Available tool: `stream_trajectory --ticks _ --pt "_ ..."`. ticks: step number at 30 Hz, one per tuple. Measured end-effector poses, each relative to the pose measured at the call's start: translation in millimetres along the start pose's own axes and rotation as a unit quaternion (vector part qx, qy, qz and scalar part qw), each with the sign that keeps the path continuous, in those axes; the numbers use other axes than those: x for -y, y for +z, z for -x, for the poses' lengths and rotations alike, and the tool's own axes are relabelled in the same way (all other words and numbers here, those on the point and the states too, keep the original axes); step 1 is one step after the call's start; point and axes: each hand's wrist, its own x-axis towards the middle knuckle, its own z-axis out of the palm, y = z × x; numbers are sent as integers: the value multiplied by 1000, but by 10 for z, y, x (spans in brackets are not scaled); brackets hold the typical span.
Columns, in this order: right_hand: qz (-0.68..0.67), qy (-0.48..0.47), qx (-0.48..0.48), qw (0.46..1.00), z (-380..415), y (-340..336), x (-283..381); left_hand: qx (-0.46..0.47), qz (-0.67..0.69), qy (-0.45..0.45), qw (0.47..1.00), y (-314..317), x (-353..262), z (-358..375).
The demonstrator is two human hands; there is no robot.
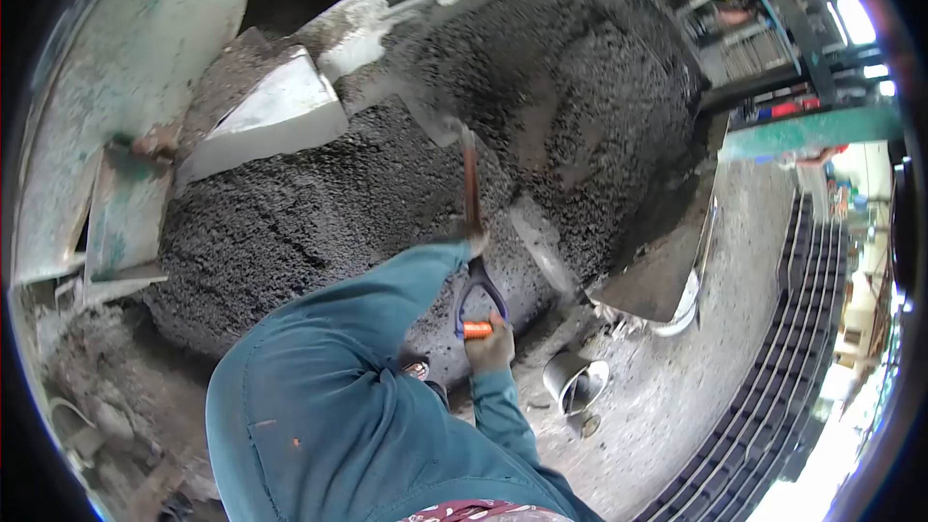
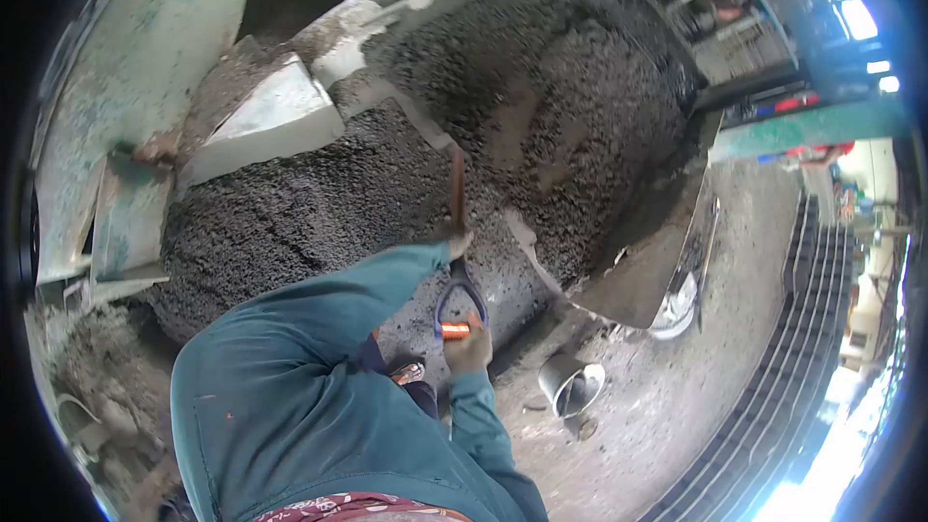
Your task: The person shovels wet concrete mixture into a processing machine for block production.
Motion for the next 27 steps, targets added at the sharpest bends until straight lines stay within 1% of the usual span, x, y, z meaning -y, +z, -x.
stream_trajectory --ticks 1,2,3,4,5,6,7,8,9,11,13,14,15,16,17,18,19,20,21,23,24,25,27 --pt "-168 86 -1 982 54 -96 42 -114 391 -126 905 266 -65 176" --pt "-329 168 -30 929 104 -196 77 -226 402 -134 877 357 -258 458" --pt "-302 162 -3 939 474 -154 628 -108 580 -160 792 283 -289 680" --pt "-278 156 18 948 736 -135 997 -62 730 -177 657 385 -387 826" --pt "-254 150 39 955 979 -161 1295 -2 847 -149 511 358 -442 1137" --pt "-131 116 32 984 1217 -282 1532 61 929 -112 347 237 -507 1590" --pt "-13 59 80 995 1417 -357 1814 55 941 -127 307 11 -613 2057" --pt "102 -7 114 988 1619 -433 2095 47 952 -142 265 -248 -726 2568" --pt "110 44 156 981 1747 -567 2265 38 962 -157 220 -324 -751 2912" --pt "203 -42 223 952 1900 -886 2401 -135 965 -180 137 -211 -571 3267" --pt "248 -192 299 901 1723 -1292 2253 -268 955 -126 26 25 -1 3706" --pt "224 -203 299 905 1674 -1425 2181 -268 955 -131 4 262 374 3916" --pt "183 -180 272 927 1680 -1459 2080 -265 955 -129 -16 373 583 4205" --pt "140 -159 244 946 1685 -1495 1978 -317 939 -133 6 527 642 4465" --pt "70 -47 295 952 1574 -1623 1782 -370 918 -139 25 593 583 4797" --pt "84 -110 323 936 1507 -1665 1504 -403 902 -158 11 639 540 5128" --pt "95 -174 349 916 1545 -1573 1397 -458 879 -133 1 715 508 5382" --pt "84 -158 363 915 1632 -1521 1268 -469 876 -107 8 727 502 5671" --pt "114 -195 348 910 1742 -1427 1140 -478 875 -81 18 687 457 5961" --pt "52 -109 400 909 1779 -1370 685 -496 865 -80 -12 455 426 6446" --pt "15 -106 416 903 1958 -1241 587 -513 857 -31 43 333 364 6695" --pt "-24 -103 431 896 2198 -1040 547 -501 856 52 117 342 499 6856" --pt "-30 -112 456 882 2690 -683 660 -553 825 70 98 137 786 7087"
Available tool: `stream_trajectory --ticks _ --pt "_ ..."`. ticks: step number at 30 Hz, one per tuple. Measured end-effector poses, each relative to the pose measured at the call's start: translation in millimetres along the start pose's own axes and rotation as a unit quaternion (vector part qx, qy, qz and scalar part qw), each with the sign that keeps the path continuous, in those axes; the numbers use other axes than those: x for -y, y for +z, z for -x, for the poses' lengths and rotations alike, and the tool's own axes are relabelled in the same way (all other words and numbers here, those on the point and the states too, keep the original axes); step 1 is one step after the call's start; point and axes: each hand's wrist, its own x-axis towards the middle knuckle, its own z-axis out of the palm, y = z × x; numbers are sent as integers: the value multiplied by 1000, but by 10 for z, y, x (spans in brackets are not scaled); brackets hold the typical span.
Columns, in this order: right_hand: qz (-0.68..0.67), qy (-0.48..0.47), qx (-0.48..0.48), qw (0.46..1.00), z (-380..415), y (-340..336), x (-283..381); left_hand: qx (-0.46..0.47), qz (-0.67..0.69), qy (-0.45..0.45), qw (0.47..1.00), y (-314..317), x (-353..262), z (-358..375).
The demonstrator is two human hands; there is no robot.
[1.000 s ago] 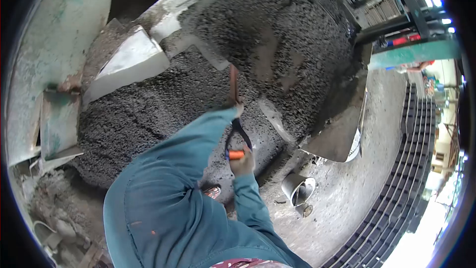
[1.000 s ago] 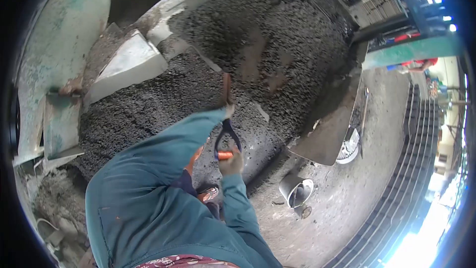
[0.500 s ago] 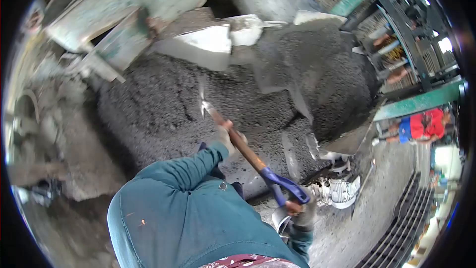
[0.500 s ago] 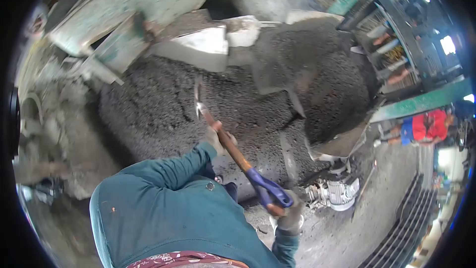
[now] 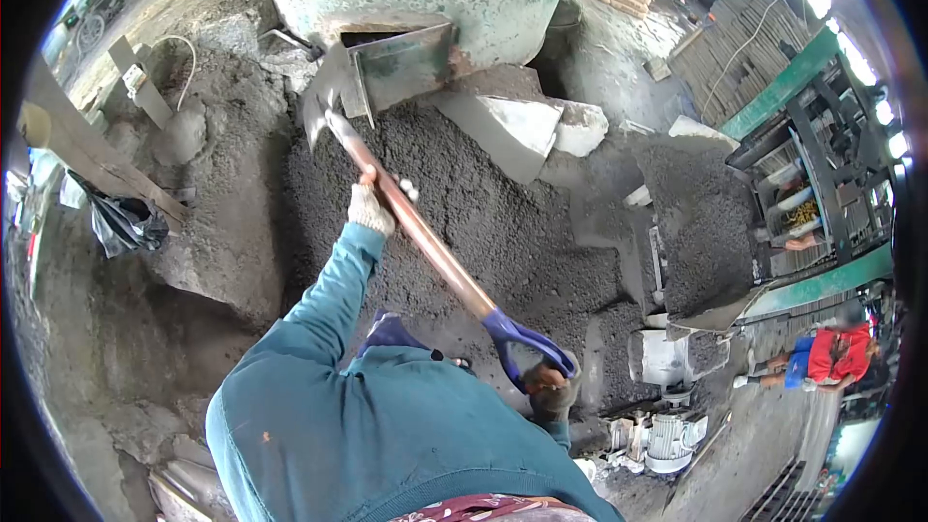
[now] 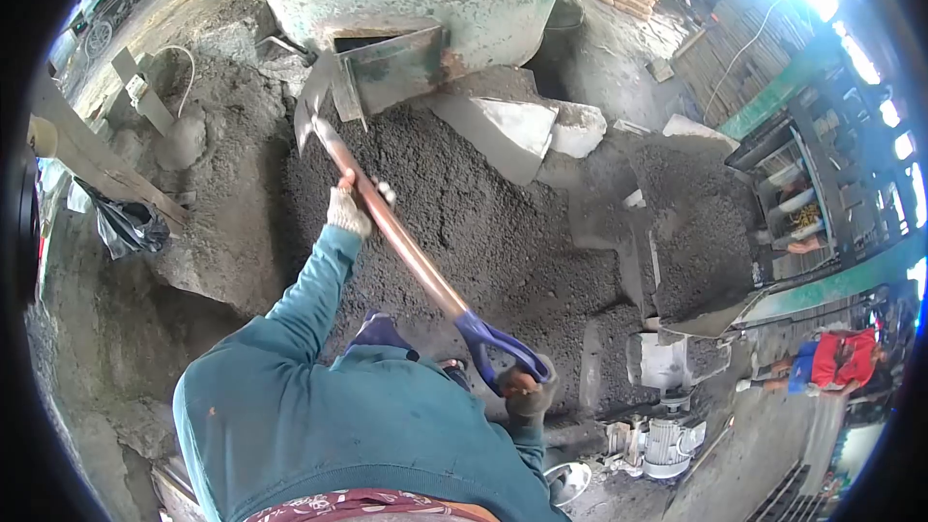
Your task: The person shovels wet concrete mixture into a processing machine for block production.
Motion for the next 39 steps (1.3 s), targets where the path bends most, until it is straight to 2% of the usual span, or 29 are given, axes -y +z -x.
stream_trajectory --ticks 2,3,4,6,7,8,10,12,13,14,16,17,19,20,22,24,26,27,29,30,31,32,33,34,35,36,37,38,39 --pt "3 -24 9 1000 -39 597 97 76 39 -11 996 -135 -369 -513" --pt "62 -70 26 995 -45 958 262 61 4 14 998 -134 -549 -702" --pt "44 -54 26 997 19 1135 376 36 29 2 999 -71 -675 -792" --pt "7 -29 24 999 74 1432 592 33 -10 44 998 -6 -763 -810" --pt "51 -40 11 998 108 1518 722 53 8 44 998 9 -780 -754" --pt "72 -46 -17 996 150 1575 839 98 6 -11 995 -3 -799 -664" --pt "115 -46 -77 989 297 1584 1010 108 10 -47 993 84 -686 -390" --pt "122 -73 -86 986 413 1378 1122 122 2 -13 992 122 -454 -94" --pt "143 -103 -88 980 492 1263 1250 52 -10 -60 997 319 -405 181" --pt "166 -128 -88 974 614 1163 1398 67 8 -109 992 293 -307 305" --pt "172 -141 -192 956 912 1042 1698 118 -36 -104 987 280 -75 621" --pt "146 -171 -210 952 1109 891 1855 129 -37 -142 981 416 -63 927" --pt "198 -186 -231 934 1452 830 2305 200 -1 -212 957 528 27 1277" --pt "274 -194 -231 913 1555 927 2535 201 23 -267 942 515 131 1328" --pt "420 -234 -228 847 1723 1056 2896 225 77 -320 917 481 400 1382" --pt "432 -245 -218 840 1944 769 3053 189 113 -363 905 366 693 1365" --pt "488 -244 -208 811 1819 1023 3056 117 129 -393 903 162 880 1357" --pt "543 -182 -238 784 1744 1152 3088 64 129 -400 905 70 959 1352" --pt "595 -175 -169 766 1385 1691 2956 -41 154 -430 888 -210 1143 1257" --pt "607 -153 -113 772 1262 1482 2820 -95 99 -407 903 -248 1216 1241" --pt "564 -106 -29 819 1076 1498 2730 -152 45 -381 911 -266 1275 1225" --pt "462 -144 75 872 862 1396 2517 -212 -10 -352 912 -319 1333 1213" --pt "378 -153 103 907 696 1217 2205 -197 -20 -348 916 -522 1472 1102" --pt "303 -90 79 945 557 1073 1880 -181 -32 -345 920 -754 1611 945" --pt "167 -66 111 977 355 1005 1529 -196 -44 -375 905 -901 1632 796" --pt "207 -2 56 977 137 870 1201 -208 -55 -405 889 -1008 1587 700" --pt "401 -123 87 903 -1 955 860 -183 -41 -417 889 -1093 1512 705" --pt "466 -150 96 867 -108 965 474 -171 -21 -421 890 -1070 1474 817" --pt "428 -87 95 894 -180 935 42 -158 -1 -423 892 -971 1385 964"
